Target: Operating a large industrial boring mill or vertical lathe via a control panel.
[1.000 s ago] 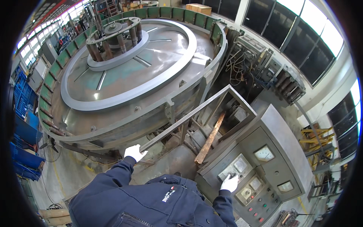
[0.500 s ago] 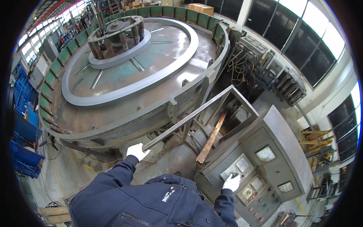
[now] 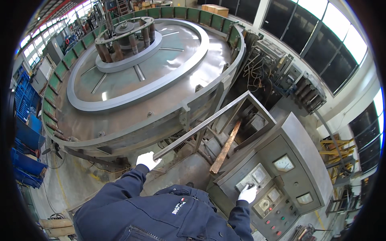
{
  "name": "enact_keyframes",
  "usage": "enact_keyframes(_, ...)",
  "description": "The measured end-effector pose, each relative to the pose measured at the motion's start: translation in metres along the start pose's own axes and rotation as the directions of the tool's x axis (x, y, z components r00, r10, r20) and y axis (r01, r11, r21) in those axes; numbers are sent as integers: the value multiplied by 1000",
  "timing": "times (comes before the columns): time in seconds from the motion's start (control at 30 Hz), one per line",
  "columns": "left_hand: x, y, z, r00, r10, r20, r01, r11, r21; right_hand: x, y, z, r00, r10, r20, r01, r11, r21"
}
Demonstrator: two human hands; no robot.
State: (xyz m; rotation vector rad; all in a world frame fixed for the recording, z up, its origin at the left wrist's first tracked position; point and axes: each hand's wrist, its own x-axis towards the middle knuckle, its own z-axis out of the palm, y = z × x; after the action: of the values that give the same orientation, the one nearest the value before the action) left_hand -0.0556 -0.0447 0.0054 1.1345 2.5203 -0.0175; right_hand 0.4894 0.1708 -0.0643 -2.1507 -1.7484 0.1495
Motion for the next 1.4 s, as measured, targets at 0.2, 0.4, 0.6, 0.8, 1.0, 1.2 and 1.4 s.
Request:
enact_keyframes(0.2, 3, -6, 10, 999, 2, -46, -3, 1000, -13, 0, -6, -4, 1000, 17, 10, -17, 1000, -15)
enact_keyframes(0.4, 3, -4, 9, 999, 5, -53, -6, 1000, -9, 1, -1, -2, 1000, 6, -2, -6, 1000, 13)
enact_keyframes(0.6, 4, -5, 14, 998, 0, -62, 1, 1000, 4, 0, -3, -4, 999, 23, 29, -23, 1000, -9)
enact_keyframes(0.8, 5, -3, 13, 999, -4, -54, 5, 1000, 4, -1, -1, -2, 1000, 2, -12, -2, 1000, -3)
enact_keyframes(1.0, 4, -2, 11, 999, -5, -48, 5, 1000, 6, 0, -5, -5, 999, 30, 27, -29, 1000, -7)
enact_keyframes(1.2, 2, -1, 5, 1000, -10, -7, 10, 1000, 25, 0, -7, -7, 999, 20, 36, -19, 1000, -9)
enact_keyframes(1.4, 2, 0, 5, 1000, -13, -4, 13, 1000, 26, 1, -7, -8, 999, 21, 43, -20, 1000, -9)
